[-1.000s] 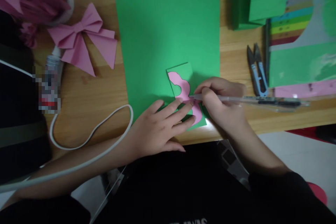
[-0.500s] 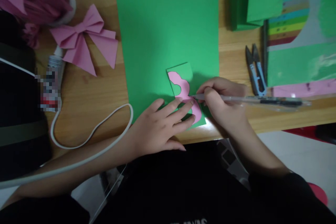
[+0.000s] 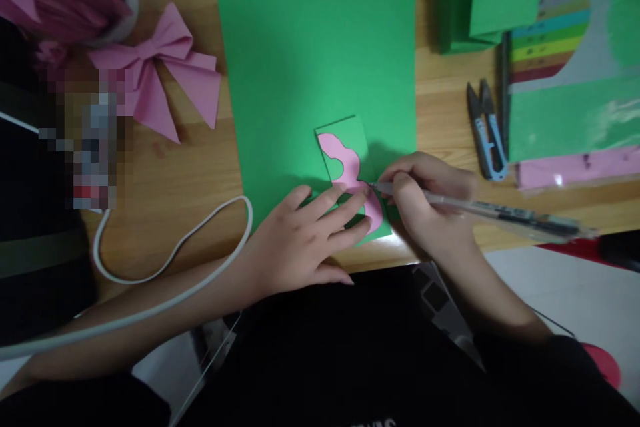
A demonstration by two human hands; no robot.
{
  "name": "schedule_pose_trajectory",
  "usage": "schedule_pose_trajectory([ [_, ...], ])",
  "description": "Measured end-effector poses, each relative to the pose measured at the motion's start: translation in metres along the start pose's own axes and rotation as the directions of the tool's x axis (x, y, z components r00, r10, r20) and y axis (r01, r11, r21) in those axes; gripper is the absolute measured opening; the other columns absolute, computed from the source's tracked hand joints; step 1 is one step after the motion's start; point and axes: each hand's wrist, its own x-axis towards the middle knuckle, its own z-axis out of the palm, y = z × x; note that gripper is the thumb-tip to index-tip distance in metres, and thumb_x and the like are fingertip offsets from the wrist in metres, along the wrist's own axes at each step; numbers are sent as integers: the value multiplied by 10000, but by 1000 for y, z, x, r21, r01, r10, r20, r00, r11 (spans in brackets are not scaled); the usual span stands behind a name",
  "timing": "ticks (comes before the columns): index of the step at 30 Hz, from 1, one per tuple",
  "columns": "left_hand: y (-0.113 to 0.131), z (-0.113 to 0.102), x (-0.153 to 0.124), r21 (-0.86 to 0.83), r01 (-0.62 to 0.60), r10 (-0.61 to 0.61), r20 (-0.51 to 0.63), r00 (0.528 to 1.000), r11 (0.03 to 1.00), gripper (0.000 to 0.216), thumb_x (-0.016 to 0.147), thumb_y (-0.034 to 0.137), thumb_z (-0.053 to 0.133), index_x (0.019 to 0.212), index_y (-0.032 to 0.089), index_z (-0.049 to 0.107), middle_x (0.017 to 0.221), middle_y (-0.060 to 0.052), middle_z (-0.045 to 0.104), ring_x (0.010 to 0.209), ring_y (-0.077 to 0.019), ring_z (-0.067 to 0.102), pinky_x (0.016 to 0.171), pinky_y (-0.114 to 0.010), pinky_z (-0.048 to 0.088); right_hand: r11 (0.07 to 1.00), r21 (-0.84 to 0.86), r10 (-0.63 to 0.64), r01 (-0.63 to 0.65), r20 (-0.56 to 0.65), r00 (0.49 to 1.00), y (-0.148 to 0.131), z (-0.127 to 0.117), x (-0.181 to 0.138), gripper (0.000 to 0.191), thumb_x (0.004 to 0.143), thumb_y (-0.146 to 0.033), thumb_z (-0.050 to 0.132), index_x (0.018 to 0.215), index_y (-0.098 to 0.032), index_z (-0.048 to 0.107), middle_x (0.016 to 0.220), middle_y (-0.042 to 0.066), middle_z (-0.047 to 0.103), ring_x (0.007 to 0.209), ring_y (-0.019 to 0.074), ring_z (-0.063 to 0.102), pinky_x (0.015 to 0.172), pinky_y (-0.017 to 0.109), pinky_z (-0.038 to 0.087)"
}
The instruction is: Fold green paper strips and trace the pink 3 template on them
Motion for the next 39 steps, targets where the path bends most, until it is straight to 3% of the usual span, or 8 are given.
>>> schedule_pose_trajectory([
  [12,1,-1,1,2,5,-5,13,1000,1000,691,887,725,517,1402,265,543,1519,-64,504,1324,-299,465,948,-427,345,998,-27,-58,57,-14,998,9,-3,-13,196,834,-179,527,700,-216,664,561,-28,640,492,115,583,489,238,452],
  [23,3,-4,0,32,-17,16,48,999,999,651,982,653,401,1482,240,458,1526,43,499,1344,-299,434,957,-420,342,996,-53,-77,74,-76,994,10,-2,-22,194,830,-165,532,711,-219,675,552,-35,629,486,110,578,496,224,455],
  [39,8,-10,3,37,-3,1,54,999,999,768,848,689,622,1447,223,508,1487,28,545,1345,-333,416,975,-433,326,997,-73,-23,17,-87,996,6,-5,-34,167,832,-160,550,732,-209,675,559,-37,615,488,103,561,510,237,459],
])
